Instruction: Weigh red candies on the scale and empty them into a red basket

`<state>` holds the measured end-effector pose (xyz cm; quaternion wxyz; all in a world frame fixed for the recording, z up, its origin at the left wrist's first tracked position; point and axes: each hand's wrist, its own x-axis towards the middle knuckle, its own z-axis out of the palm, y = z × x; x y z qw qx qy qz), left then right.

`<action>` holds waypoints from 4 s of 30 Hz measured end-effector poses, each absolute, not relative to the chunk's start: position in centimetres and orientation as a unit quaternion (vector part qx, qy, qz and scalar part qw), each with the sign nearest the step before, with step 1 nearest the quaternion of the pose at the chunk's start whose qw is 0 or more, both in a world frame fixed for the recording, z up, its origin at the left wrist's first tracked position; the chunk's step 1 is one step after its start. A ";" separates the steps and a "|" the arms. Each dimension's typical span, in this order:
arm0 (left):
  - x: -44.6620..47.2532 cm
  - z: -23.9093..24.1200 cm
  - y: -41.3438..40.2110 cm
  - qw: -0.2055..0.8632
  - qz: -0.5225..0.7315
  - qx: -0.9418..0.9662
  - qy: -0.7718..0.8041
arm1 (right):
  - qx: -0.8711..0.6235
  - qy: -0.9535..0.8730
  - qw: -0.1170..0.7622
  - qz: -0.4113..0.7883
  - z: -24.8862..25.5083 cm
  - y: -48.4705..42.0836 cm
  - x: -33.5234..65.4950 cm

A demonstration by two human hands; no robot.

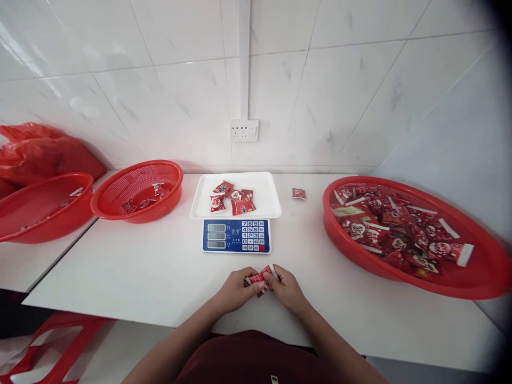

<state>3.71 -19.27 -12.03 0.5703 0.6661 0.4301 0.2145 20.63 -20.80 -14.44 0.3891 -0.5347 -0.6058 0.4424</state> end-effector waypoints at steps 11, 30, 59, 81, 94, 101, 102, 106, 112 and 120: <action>3.8 -12.7 -19.0 0.608 0.230 0.626 0.430 | -0.520 -0.607 0.384 0.462 -14.6 -20.8 20.7; 3.7 -13.6 -19.2 0.486 0.237 0.707 0.455 | -0.579 -0.633 0.337 0.389 -15.1 -20.9 20.2; 3.7 -13.6 -19.4 0.464 0.236 0.717 0.463 | -0.578 -0.640 0.342 0.373 -15.1 -20.8 20.2; 3.7 -13.6 -19.5 0.460 0.241 0.719 0.462 | -0.576 -0.640 0.342 0.378 -15.2 -20.9 20.2; 3.8 -13.5 -19.6 0.451 0.235 0.723 0.468 | -0.577 -0.639 0.337 0.381 -15.2 -20.9 20.2; 3.7 -13.6 -19.5 0.453 0.234 0.721 0.469 | -0.582 -0.639 0.333 0.378 -15.2 -20.8 20.1; 3.7 -13.6 -19.5 0.454 0.234 0.720 0.469 | -0.582 -0.638 0.332 0.378 -15.2 -20.8 20.1; 3.7 -13.9 -19.5 0.456 0.233 0.718 0.471 | -0.580 -0.639 0.337 0.377 -15.2 -20.8 20.1; 3.7 -13.8 -19.6 0.452 0.240 0.719 0.470 | -0.580 -0.640 0.338 0.375 -15.2 -20.8 20.0; 3.7 -14.0 -19.5 0.445 0.237 0.724 0.471 | -0.582 -0.636 0.336 0.380 -15.1 -20.9 20.1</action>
